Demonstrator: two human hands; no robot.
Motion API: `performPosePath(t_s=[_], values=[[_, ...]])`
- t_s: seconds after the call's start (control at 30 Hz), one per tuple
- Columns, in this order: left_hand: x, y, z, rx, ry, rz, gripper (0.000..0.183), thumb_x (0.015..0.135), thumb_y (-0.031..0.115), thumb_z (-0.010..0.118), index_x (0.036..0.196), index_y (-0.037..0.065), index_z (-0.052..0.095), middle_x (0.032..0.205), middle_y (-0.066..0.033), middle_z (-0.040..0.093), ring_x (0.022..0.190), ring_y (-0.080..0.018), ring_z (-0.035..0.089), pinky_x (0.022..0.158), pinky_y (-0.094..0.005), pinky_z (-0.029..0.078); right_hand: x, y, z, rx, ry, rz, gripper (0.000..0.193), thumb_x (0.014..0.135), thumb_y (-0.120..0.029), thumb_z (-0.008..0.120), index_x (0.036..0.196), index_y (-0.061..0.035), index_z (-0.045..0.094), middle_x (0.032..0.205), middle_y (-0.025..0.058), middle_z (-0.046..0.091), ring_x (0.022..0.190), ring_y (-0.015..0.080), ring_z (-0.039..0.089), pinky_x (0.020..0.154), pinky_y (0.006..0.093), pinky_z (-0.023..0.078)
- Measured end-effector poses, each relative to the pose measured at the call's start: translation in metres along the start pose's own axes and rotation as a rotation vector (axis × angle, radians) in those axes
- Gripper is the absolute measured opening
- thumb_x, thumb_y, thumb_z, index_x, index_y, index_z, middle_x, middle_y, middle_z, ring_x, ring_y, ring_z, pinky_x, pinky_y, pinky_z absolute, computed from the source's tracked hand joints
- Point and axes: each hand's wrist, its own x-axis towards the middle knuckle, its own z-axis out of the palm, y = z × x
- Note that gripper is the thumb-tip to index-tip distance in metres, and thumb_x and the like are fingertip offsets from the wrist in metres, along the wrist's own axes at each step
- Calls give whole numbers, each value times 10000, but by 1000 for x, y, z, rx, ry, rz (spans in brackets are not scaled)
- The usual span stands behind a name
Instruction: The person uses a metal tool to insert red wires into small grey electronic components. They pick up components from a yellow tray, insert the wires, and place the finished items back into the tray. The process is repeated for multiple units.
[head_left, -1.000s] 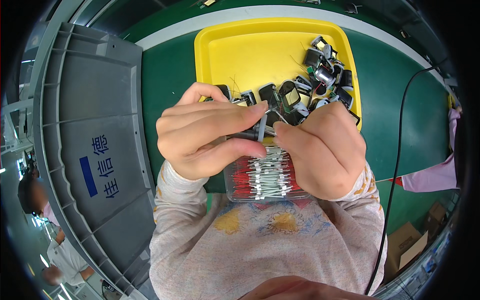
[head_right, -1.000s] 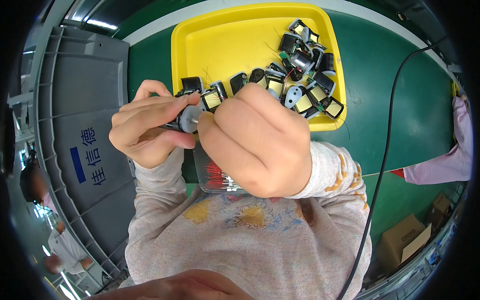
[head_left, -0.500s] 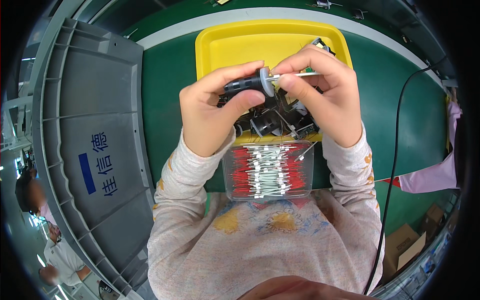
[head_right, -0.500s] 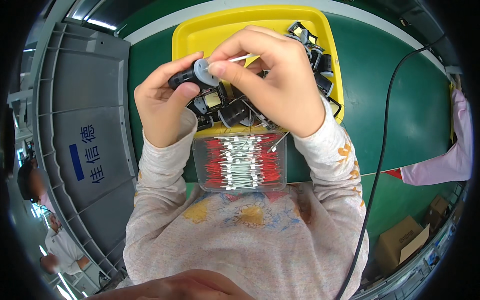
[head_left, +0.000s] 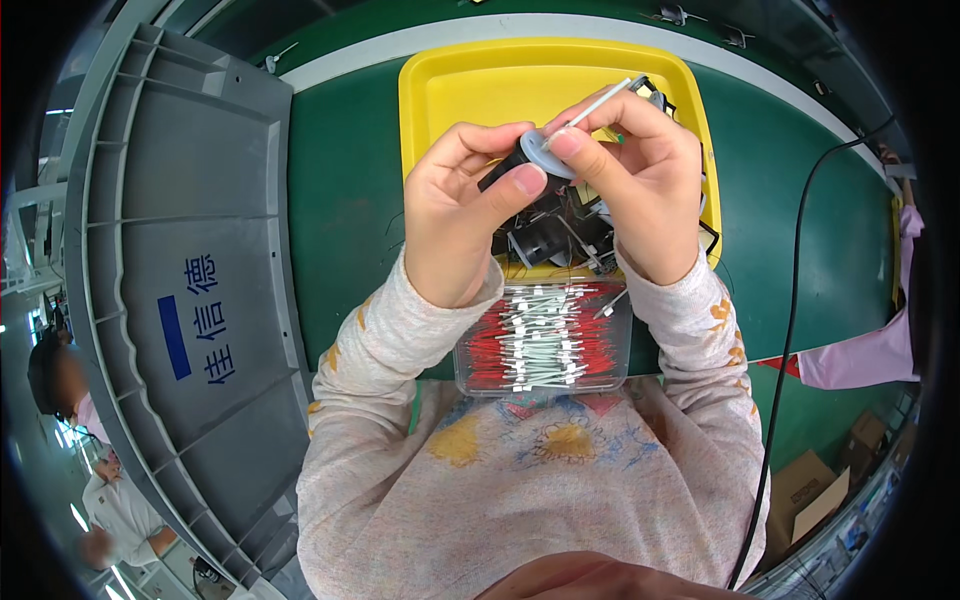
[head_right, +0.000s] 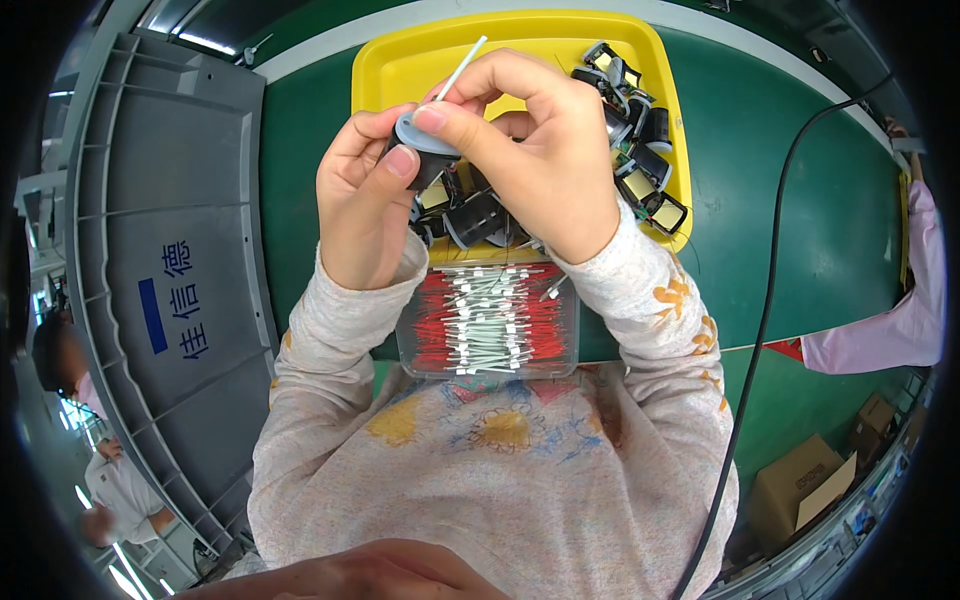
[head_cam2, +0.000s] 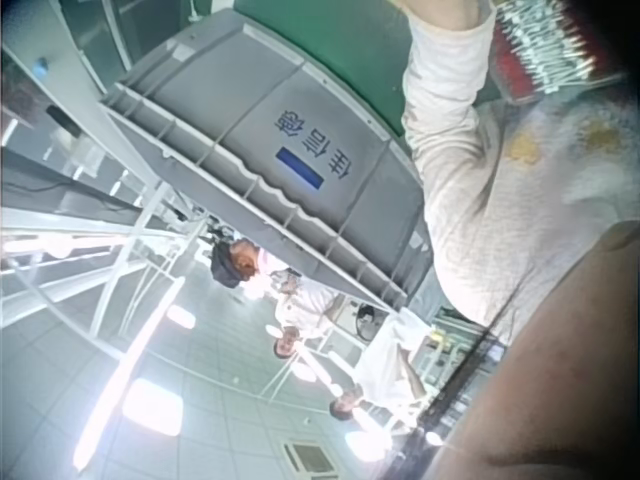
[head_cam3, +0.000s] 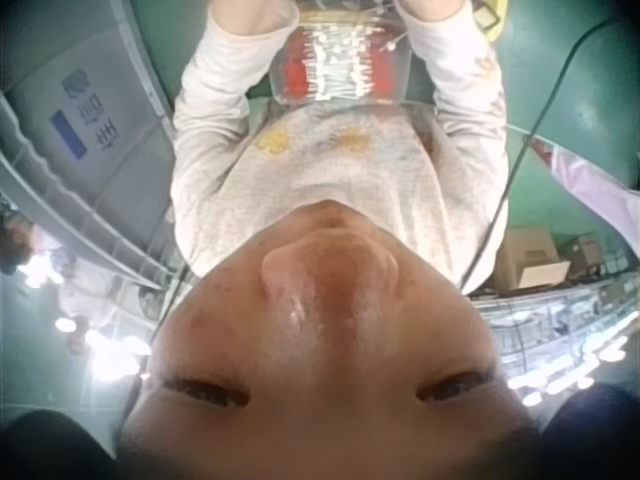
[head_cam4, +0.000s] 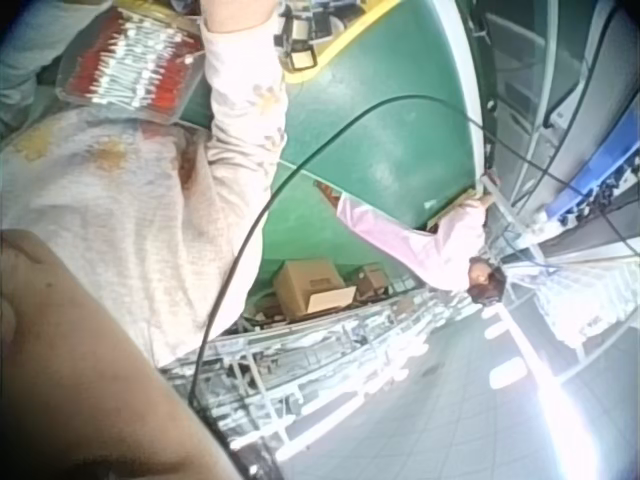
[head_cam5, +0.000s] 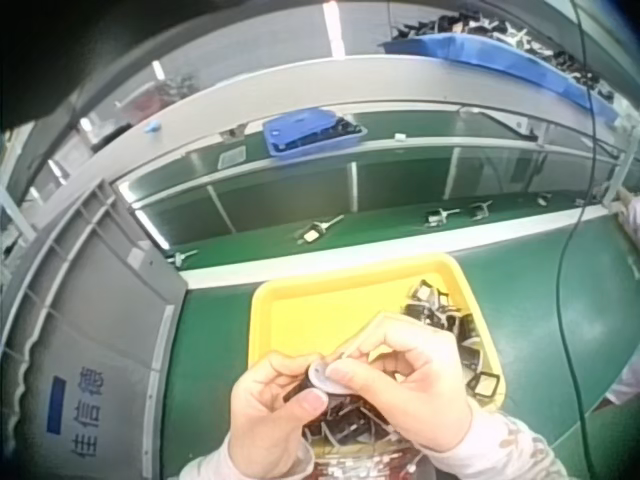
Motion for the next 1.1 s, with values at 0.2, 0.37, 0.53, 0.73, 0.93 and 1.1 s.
performPosePath(t_s=[0.2,0.37,0.53,0.73,0.93,1.1], values=[[0,0,1,-13,1,4,251,760,-26,641,982,-19,525,1028,-108,576,947,-149,558,853,-275,457,1,3,0,-142,-22,-66,119,766,-49,665,831,29,605,761,32,575,701,70,561,555,186,479],[8,1,-2,-55,16,-17,257,799,3,605,1027,-17,489,1028,-116,564,945,-169,566,860,-298,462,6,-3,-5,49,-2,-39,218,886,-170,520,922,21,619,855,55,616,771,93,568,630,219,484],[13,8,-7,-71,4,-57,265,850,61,551,1083,0,440,1037,-123,556,966,-219,578,867,-344,470,8,-12,-18,-73,68,-51,222,884,-163,520,1005,-6,620,939,67,618,847,108,560,685,233,479],[11,14,2,-184,-17,-114,256,877,121,530,1086,8,436,1051,-133,552,994,-258,576,873,-377,467,7,-6,-16,-100,-114,-96,253,753,-5,646,1004,-6,616,951,60,577,876,123,566,689,221,481],[34,20,-3,-12,-55,-143,287,887,154,513,1115,-12,460,1040,-142,570,948,-253,596,798,-344,499,6,-14,-28,-38,-61,-88,283,748,8,644,1028,0,599,991,68,585,904,130,554,721,230,480],[182,26,-83,657,-42,-158,191,853,194,573,987,59,589,1001,-70,606,890,-199,602,718,-266,491,-7,-35,-53,-78,19,-102,223,786,16,578,1008,33,589,986,80,598,892,130,553,766,243,451]])
